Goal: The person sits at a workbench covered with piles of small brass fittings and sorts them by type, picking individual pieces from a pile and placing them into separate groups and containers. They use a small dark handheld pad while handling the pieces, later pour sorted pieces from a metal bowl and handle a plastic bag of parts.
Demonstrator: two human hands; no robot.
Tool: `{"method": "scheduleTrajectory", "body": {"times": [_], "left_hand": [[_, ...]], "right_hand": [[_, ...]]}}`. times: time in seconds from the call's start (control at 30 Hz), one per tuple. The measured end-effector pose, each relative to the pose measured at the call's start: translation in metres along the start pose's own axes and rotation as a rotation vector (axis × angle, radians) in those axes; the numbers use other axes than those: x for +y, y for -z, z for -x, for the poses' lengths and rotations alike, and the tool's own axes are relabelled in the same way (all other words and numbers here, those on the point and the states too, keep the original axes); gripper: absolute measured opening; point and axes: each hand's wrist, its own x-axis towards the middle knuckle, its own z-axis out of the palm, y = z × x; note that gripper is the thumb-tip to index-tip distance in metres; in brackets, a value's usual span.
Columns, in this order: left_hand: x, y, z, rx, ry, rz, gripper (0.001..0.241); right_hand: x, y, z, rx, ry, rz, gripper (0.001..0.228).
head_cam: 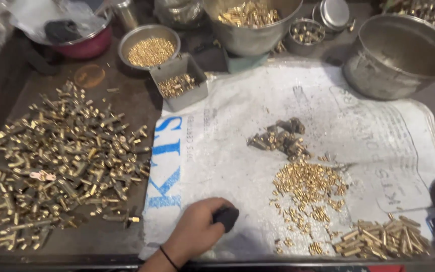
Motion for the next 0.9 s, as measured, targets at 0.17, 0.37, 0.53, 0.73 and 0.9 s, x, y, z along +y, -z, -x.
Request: {"method": "scheduleTrajectory", "body": {"times": [0.17, 0.37, 0.53, 0.73, 0.9], "left_hand": [[0.002, 0.01, 0.004, -0.032, 0.017, 0.144, 0.028], [0.004, 0.072, -0.003, 0.072, 0.173, 0.26, 0.038], [0.008, 0.118, -0.007, 0.294, 0.061, 0.407, 0.045], [0.021, 0.093, -0.006, 0.271, 0.095, 0.433, 0.038], [0.051, 0.092, -0.004, 0.262, 0.057, 0.403, 0.032]], "right_hand": [[-0.003, -0.06, -0.011, 0.034, 0.065, 0.018, 0.083], [0.082, -0.162, 0.005, 0.035, 0.043, 0.058, 0.084], [0.143, -0.259, -0.005, -0.083, -0.305, -0.009, 0.075], [0.199, -0.296, 0.002, 0.213, 0.32, 0.175, 0.069], [0.196, -0.288, -0.008, 0.002, 0.091, 0.221, 0.072]]}}
